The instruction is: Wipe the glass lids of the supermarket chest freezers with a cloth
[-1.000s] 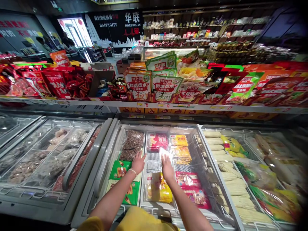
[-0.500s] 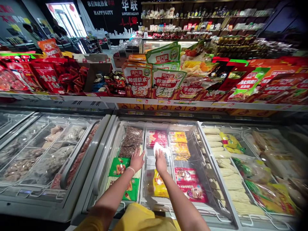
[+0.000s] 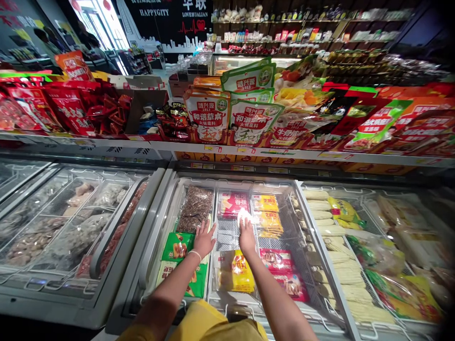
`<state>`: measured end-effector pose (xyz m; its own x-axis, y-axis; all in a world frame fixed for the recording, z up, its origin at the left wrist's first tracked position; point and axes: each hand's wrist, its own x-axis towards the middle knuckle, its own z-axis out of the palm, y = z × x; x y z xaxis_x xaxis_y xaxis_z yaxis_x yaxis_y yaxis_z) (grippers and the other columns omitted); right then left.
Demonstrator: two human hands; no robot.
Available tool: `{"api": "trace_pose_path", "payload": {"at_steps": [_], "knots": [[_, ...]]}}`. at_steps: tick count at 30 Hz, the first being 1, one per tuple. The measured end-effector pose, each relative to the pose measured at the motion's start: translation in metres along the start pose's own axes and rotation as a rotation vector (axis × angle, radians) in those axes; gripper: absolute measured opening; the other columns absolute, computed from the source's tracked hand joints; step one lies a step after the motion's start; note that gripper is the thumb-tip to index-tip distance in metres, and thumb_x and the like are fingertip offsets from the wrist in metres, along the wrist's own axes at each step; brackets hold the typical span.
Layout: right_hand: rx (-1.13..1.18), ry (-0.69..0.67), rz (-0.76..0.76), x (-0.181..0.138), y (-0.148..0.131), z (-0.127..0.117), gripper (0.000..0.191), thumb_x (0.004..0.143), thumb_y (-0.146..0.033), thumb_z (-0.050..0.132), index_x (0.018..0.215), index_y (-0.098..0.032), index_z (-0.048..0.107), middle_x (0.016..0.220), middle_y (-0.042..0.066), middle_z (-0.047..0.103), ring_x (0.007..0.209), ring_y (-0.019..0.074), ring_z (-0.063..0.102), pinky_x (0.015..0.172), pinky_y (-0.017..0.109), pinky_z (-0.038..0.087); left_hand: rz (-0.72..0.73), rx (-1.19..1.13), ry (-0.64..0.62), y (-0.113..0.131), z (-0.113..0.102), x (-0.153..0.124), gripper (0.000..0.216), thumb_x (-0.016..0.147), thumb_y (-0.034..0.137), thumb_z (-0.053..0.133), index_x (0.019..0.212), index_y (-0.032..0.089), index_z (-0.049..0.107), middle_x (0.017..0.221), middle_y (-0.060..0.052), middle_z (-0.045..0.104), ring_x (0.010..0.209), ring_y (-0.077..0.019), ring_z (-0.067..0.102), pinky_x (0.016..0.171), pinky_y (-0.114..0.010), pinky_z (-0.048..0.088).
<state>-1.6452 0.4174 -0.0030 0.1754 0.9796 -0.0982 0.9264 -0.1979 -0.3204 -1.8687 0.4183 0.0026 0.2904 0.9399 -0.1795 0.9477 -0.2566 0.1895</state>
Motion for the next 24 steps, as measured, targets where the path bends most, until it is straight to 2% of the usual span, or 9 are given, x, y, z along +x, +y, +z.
{"api": "trace_pose_path", "payload": {"at_steps": [3, 5, 10, 13, 15, 17, 20, 22, 24], "knots": [[-0.023, -0.106, -0.244, -0.004, -0.013, 0.004, 0.082, 0.078, 0.004, 0.034, 0.153, -0.028, 0.033, 0.163, 0.0, 0.022, 0.15, 0.018, 0.012, 0.119, 0.039, 0.024, 0.01, 0.006, -0.007, -0.001, -0.003, -0.002, 0.07, 0.091, 0.039, 0.052, 0.155, 0.034, 0.023, 0.166, -0.003, 0.009, 0.152, -0.0304, 0.005, 0.121, -0.051, 0.013], [-0.038, -0.136, -0.293, -0.001, 0.003, -0.006, 0.081, 0.08, 0.005, 0.033, 0.152, -0.03, 0.035, 0.163, -0.001, 0.024, 0.15, 0.0171, 0.014, 0.118, 0.037, 0.024, 0.025, 0.009, -0.014, -0.006, -0.005, -0.002, 0.071, 0.091, 0.04, 0.053, 0.155, 0.035, 0.022, 0.166, -0.002, 0.01, 0.152, -0.0294, 0.007, 0.121, -0.05, 0.013], [-0.052, -0.017, -0.002, 0.016, 0.059, -0.035, 0.077, 0.082, 0.004, 0.028, 0.153, -0.023, 0.034, 0.163, 0.005, 0.023, 0.15, 0.0206, 0.017, 0.119, 0.038, 0.024, 0.059, 0.014, -0.014, -0.016, -0.012, 0.007, 0.069, 0.09, 0.046, 0.055, 0.153, 0.039, 0.027, 0.164, -0.002, 0.021, 0.15, -0.0301, 0.016, 0.12, -0.054, 0.009], [-0.052, 0.017, 0.093, 0.014, 0.045, -0.026, 0.079, 0.079, 0.004, 0.03, 0.155, -0.017, 0.03, 0.163, 0.008, 0.021, 0.15, 0.0228, 0.014, 0.119, 0.039, 0.023, 0.049, 0.023, 0.017, -0.014, -0.017, 0.023, 0.064, 0.093, 0.047, 0.05, 0.153, 0.038, 0.028, 0.164, -0.002, 0.019, 0.151, -0.0311, 0.012, 0.12, -0.055, 0.008], [-0.05, -0.002, 0.041, 0.008, 0.02, -0.012, 0.08, 0.078, 0.004, 0.033, 0.155, -0.017, 0.029, 0.163, 0.007, 0.021, 0.15, 0.0232, 0.013, 0.12, 0.041, 0.022, 0.04, 0.029, 0.017, -0.01, -0.021, 0.037, 0.063, 0.094, 0.047, 0.047, 0.153, 0.038, 0.027, 0.165, -0.001, 0.015, 0.151, -0.0314, 0.006, 0.12, -0.057, 0.007], [-0.046, -0.052, -0.123, 0.004, 0.001, -0.002, 0.08, 0.078, 0.004, 0.034, 0.154, -0.022, 0.033, 0.162, 0.004, 0.022, 0.15, 0.0213, 0.013, 0.12, 0.04, 0.022, 0.027, 0.029, 0.001, -0.007, -0.026, 0.05, 0.064, 0.094, 0.046, 0.047, 0.153, 0.038, 0.026, 0.165, 0.0, 0.011, 0.152, -0.0312, 0.002, 0.12, -0.058, 0.005], [-0.042, -0.112, -0.314, 0.01, 0.007, -0.005, 0.08, 0.08, 0.004, 0.033, 0.151, -0.032, 0.037, 0.162, -0.002, 0.025, 0.15, 0.0176, 0.016, 0.118, 0.039, 0.026, 0.007, 0.022, -0.014, -0.01, -0.034, 0.066, 0.067, 0.092, 0.047, 0.048, 0.154, 0.037, 0.024, 0.166, 0.0, 0.009, 0.152, -0.0315, 0.0, 0.119, -0.059, 0.004], [-0.041, -0.085, -0.24, 0.02, 0.028, -0.017, 0.078, 0.081, 0.003, 0.032, 0.152, -0.031, 0.036, 0.162, -0.001, 0.025, 0.149, 0.0177, 0.018, 0.118, 0.038, 0.027, 0.002, 0.02, -0.022, -0.015, -0.037, 0.074, 0.067, 0.092, 0.048, 0.049, 0.154, 0.038, 0.025, 0.166, 0.0, 0.009, 0.152, -0.0322, 0.001, 0.119, -0.06, 0.004], [-0.043, -0.018, -0.071, 0.032, 0.047, -0.028, 0.076, 0.082, 0.002, 0.031, 0.153, -0.027, 0.035, 0.162, 0.002, 0.025, 0.149, 0.0191, 0.018, 0.118, 0.039, 0.027, 0.009, 0.022, -0.02, -0.019, -0.039, 0.08, 0.066, 0.092, 0.048, 0.048, 0.153, 0.04, 0.025, 0.165, -0.001, 0.011, 0.152, -0.0323, 0.003, 0.118, -0.061, 0.005]]}}
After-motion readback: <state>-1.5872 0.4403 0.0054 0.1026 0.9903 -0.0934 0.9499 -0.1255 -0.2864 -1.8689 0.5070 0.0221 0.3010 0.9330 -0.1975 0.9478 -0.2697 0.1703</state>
